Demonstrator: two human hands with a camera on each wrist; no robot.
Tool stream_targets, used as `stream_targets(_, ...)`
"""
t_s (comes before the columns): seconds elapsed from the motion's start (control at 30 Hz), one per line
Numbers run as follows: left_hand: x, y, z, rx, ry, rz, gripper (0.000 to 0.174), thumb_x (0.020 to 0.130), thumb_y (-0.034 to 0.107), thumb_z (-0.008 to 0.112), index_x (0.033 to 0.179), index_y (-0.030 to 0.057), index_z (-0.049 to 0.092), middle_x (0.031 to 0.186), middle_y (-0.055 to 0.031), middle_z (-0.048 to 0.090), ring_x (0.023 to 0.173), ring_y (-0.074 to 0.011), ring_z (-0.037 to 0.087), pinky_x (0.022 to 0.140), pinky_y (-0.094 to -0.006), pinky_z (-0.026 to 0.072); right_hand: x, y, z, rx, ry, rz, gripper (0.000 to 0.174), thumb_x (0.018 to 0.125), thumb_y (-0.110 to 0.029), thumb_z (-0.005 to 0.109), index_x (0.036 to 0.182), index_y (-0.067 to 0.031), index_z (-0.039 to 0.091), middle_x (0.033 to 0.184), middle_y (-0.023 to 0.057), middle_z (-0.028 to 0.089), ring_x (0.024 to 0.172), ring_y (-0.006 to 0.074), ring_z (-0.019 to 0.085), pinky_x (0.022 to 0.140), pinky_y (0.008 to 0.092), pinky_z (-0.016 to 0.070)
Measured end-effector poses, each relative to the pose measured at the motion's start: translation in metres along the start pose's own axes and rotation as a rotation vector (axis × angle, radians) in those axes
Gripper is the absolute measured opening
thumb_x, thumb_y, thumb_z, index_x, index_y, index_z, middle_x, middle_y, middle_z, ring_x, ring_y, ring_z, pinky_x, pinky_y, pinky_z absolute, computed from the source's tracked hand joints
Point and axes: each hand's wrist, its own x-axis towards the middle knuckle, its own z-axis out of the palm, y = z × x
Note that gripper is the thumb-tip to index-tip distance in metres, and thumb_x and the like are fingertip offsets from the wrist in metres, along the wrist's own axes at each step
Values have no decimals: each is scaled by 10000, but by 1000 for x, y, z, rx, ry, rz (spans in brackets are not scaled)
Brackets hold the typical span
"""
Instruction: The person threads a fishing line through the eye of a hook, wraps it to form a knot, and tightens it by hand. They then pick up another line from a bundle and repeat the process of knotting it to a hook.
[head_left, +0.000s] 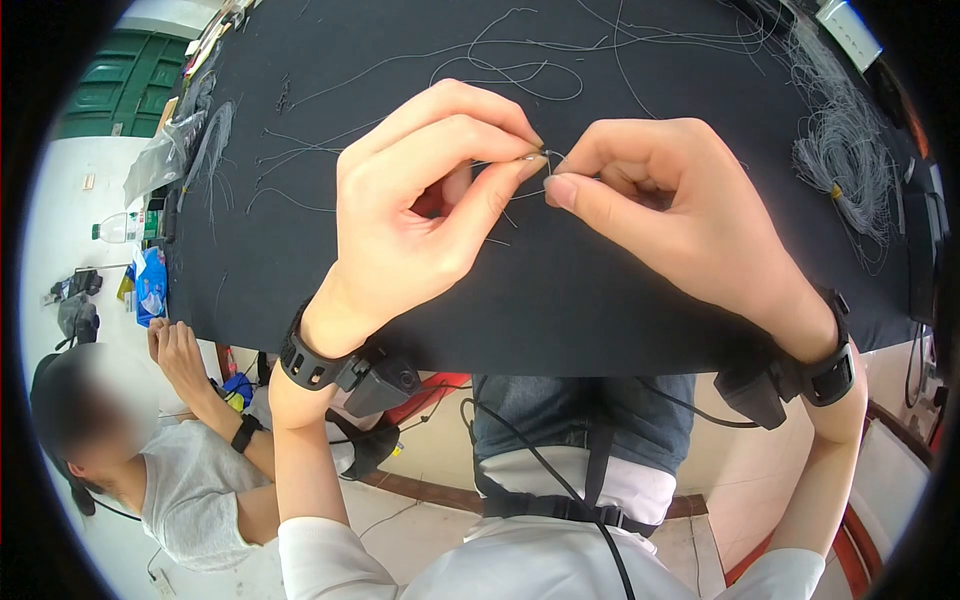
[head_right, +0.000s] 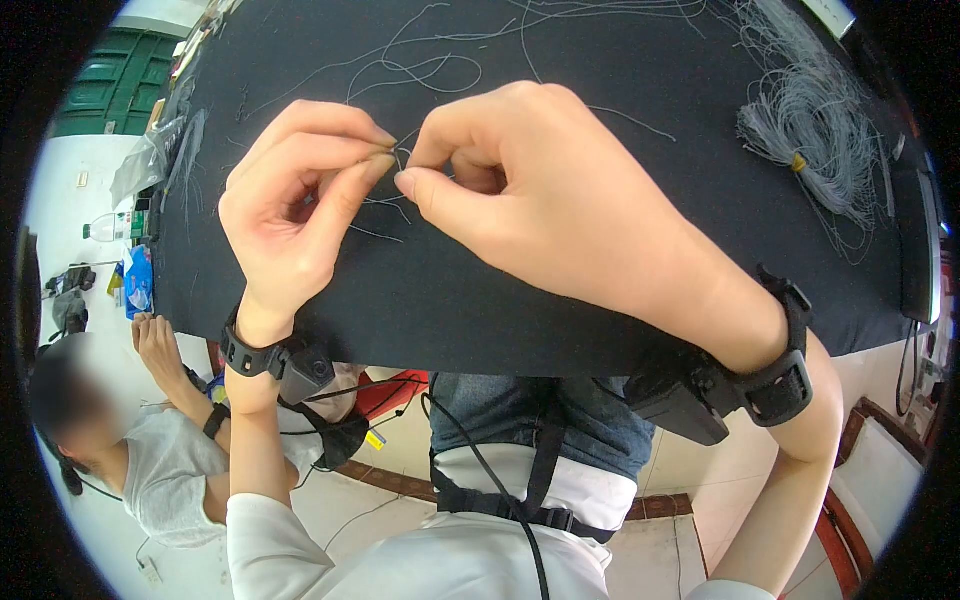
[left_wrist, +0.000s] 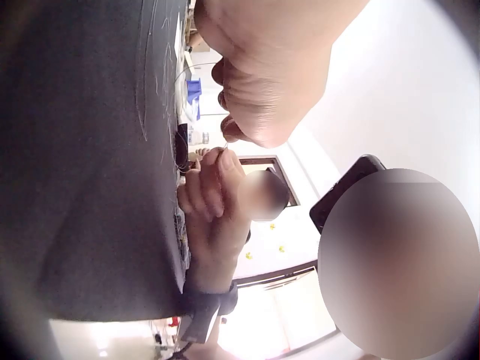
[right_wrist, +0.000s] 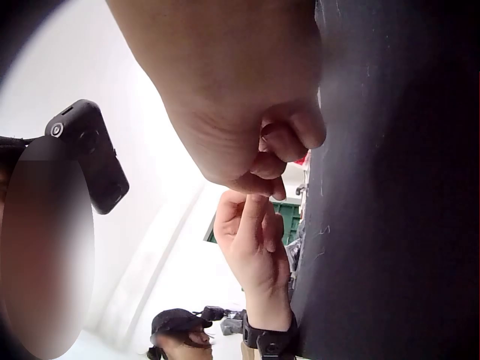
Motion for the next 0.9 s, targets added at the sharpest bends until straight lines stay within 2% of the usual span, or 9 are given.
stream_targets(0.2,3,2,4,49,-37,15,123,689,-100,617,769,-7,615,845,-59,600,507,-39,407,432,-173,294,-1,-5,-5,-167,5,-111,130,827,-93,583,772,25,582,540,-51,445,502,-1,360,439,187,250)
stream_targets(0.4,4,-1,5,27,-63,92,125,673,-101,620,755,-8,603,812,-59,588,504,-53,411,435,-181,299,1,-7,-11,-55,6,-41,133,850,-90,554,809,34,574,646,-22,506,602,1,431,521,163,327)
stream_targets(0.6,2,0,5,-38,-99,39,121,669,-97,632,748,-11,600,802,-57,586,515,-61,411,440,-186,299,1,-5,-9,96,-106,-5,140,858,-88,544,833,41,588,695,-6,553,635,11,458,562,164,360)
stream_targets(0.7,2,-1,5,-41,-110,72,119,674,-87,640,761,-11,613,804,-61,588,514,-62,409,438,-188,294,3,1,-9,126,-100,-17,163,855,-129,553,841,24,606,718,-7,574,618,4,447,538,160,344)
stream_targets(0.9,1,-2,5,-80,-104,51,110,695,-73,637,777,0,636,845,-67,615,544,-53,460,442,-180,311,5,-1,-13,202,13,65,236,851,-243,554,837,-19,628,541,-66,418,475,2,291,436,188,193)
